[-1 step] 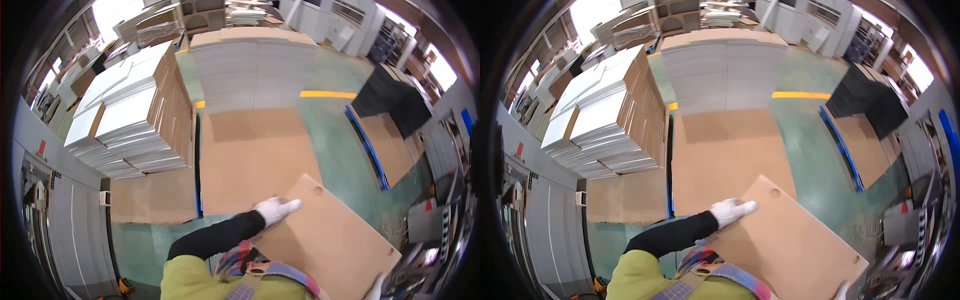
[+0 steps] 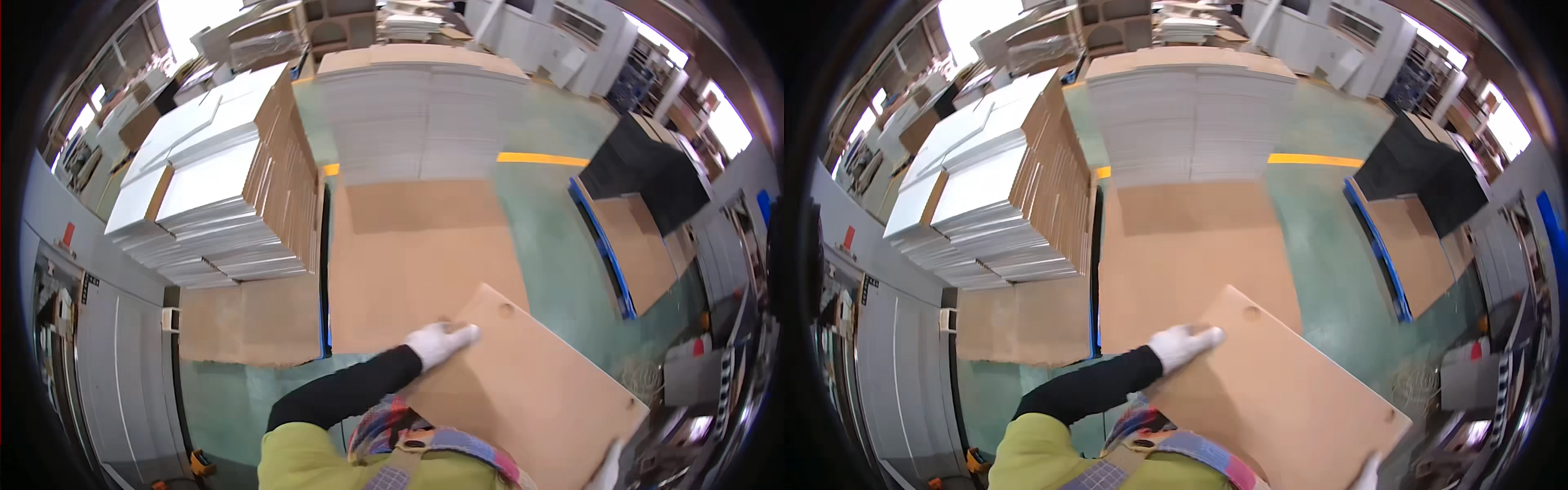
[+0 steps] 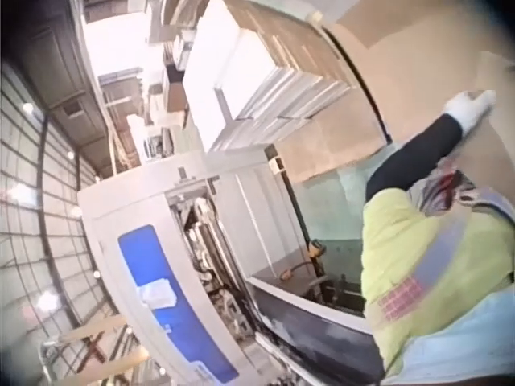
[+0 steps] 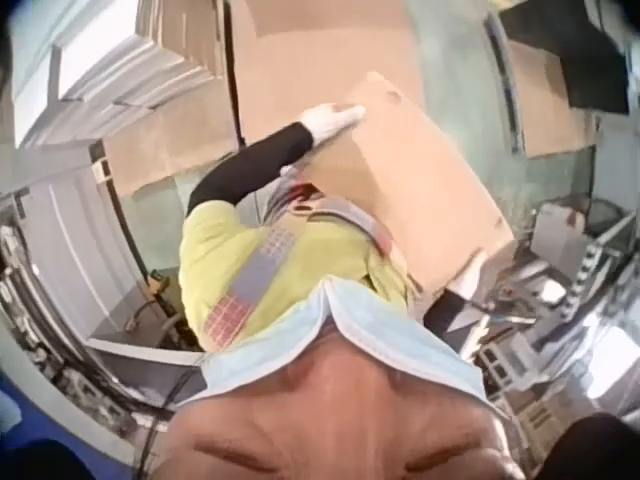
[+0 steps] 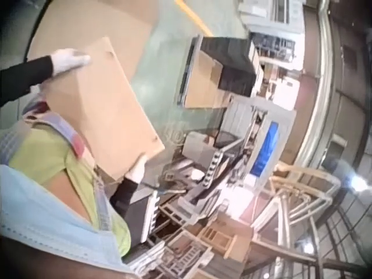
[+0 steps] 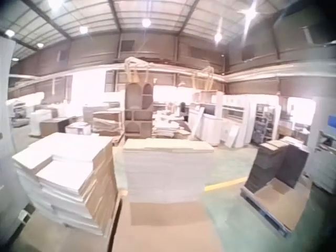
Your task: Operating an edge banding machine to process wooden panels in a factory.
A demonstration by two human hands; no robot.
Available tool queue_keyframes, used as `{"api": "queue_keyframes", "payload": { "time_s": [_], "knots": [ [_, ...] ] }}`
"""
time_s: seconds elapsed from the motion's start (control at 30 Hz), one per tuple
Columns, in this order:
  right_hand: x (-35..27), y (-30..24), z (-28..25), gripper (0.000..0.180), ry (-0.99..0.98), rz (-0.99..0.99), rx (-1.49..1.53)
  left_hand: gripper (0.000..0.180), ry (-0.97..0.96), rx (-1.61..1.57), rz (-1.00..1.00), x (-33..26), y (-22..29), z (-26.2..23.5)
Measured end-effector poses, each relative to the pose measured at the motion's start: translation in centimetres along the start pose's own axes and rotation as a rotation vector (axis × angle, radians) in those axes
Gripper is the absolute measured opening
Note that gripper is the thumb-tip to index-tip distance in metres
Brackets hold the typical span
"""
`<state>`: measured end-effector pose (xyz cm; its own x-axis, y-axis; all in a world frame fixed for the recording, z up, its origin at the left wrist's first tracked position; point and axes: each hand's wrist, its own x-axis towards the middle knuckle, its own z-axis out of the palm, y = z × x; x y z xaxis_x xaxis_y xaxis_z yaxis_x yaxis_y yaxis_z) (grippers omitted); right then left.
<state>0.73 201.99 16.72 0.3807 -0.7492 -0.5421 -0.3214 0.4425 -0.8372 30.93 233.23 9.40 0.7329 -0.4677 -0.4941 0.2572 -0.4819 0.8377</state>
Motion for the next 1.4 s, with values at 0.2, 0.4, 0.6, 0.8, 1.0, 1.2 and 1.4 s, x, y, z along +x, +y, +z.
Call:
{"api": "queue_keyframes", "payload": {
  "time_s": [0.2,0.4,0.6,0.8,1.0,1.2,1.4],
  "knots": [
    [11.7,-0.3,20.1,0.062,-0.483,0.073,-0.085,0.096,0.302,0.107,-0.425,1.0,-4.2,-14.5],
    [14.1,-2.8,33.7,0.063,-0.647,0.062,-0.366,0.097,0.510,-0.159,-0.415,-1.3,-4.7,-20.5],
    [16.4,-4.4,43.5,0.064,-0.774,0.090,-0.476,0.096,0.597,-0.106,-0.623,0.1,-5.1,-24.2],
    [21.8,-4.9,54.8,0.065,-0.755,0.173,-0.478,0.095,0.629,-0.026,-0.645,7.8,-6.9,-29.9],
    [32.0,-4.0,70.8,0.070,-0.663,0.174,-0.825,0.067,0.550,0.001,-0.670,21.7,-9.4,-38.5],
    [42.1,1.7,86.7,0.071,-0.703,0.154,-0.836,0.078,0.623,-0.053,-0.811,37.3,-15.5,-48.2],
    [50.1,13.2,97.2,0.071,-0.736,0.236,-0.684,0.093,0.625,-0.236,-0.642,51.2,-27.5,-54.5]
  ]
}}
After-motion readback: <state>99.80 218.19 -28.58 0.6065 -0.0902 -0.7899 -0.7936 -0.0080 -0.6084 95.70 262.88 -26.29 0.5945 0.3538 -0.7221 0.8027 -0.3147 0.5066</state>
